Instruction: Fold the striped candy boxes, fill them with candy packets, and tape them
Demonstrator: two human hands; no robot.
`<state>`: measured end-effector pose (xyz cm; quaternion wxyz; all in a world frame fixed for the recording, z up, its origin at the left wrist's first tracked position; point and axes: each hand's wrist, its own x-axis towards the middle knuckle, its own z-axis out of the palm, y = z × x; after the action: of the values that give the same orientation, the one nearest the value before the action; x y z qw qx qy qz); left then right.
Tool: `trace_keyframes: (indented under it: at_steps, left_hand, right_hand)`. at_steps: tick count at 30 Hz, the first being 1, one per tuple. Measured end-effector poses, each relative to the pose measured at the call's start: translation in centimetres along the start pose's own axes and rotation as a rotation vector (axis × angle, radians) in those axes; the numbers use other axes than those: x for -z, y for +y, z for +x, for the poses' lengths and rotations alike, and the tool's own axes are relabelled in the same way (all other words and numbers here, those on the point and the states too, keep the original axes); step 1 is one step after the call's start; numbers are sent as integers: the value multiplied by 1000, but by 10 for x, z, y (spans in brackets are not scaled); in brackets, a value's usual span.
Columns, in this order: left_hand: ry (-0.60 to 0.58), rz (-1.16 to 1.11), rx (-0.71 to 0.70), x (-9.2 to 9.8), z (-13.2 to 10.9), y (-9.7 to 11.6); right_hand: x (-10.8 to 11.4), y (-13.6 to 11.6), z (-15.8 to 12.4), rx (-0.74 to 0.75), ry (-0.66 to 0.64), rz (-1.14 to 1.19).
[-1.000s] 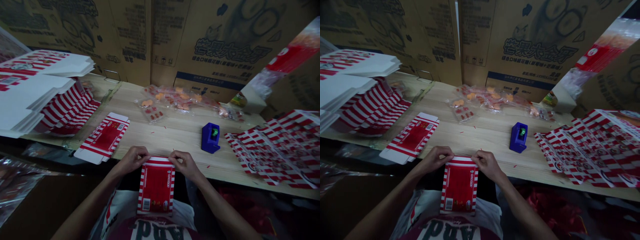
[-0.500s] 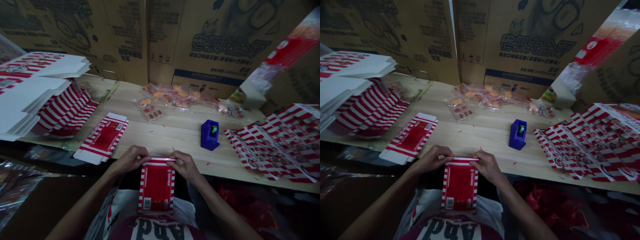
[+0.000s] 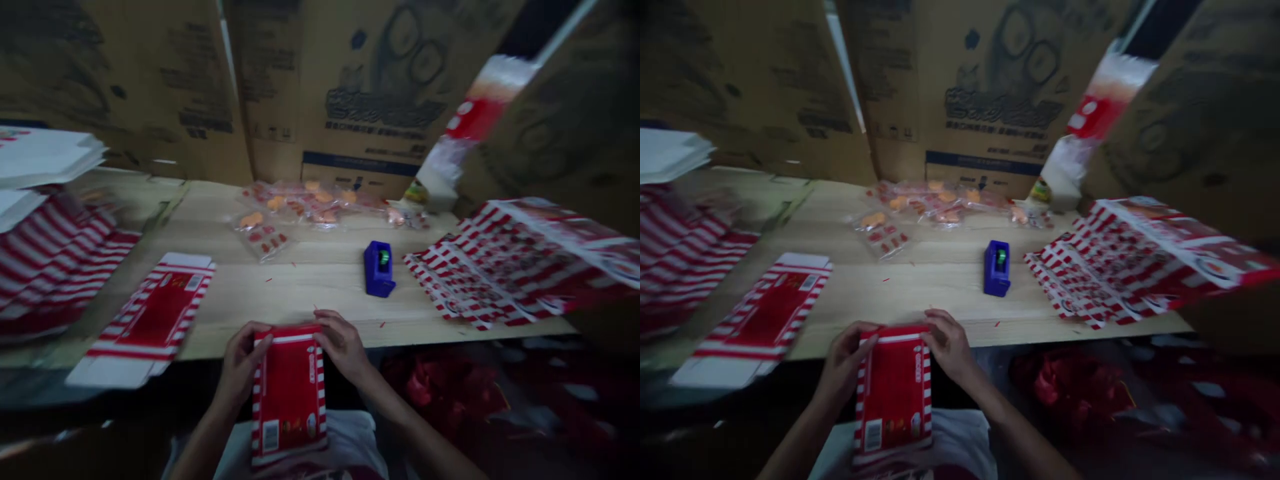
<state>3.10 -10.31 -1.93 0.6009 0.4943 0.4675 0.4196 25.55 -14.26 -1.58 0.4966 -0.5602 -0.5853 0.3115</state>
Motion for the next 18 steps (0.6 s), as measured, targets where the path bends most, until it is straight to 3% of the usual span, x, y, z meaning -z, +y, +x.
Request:
trace_keyframes:
  at_steps: [5, 7, 9, 11, 18]
  left_hand:
    - [-15, -50, 74, 0, 10, -7]
    - [-33, -74, 94, -2, 12, -5]
    - [-21, -101, 129, -4, 10, -2]
    - [2, -105, 147, -5, 8, 2]
    - [10, -26, 106, 3, 4, 4]
  right_hand:
    - [78, 28, 30, -35, 606, -175]
    - [109, 44, 41, -110, 741, -240]
    - [127, 60, 50, -184, 746, -263]
    - [132, 73, 57, -225, 711, -253]
    - [118, 87, 69, -238, 814, -141]
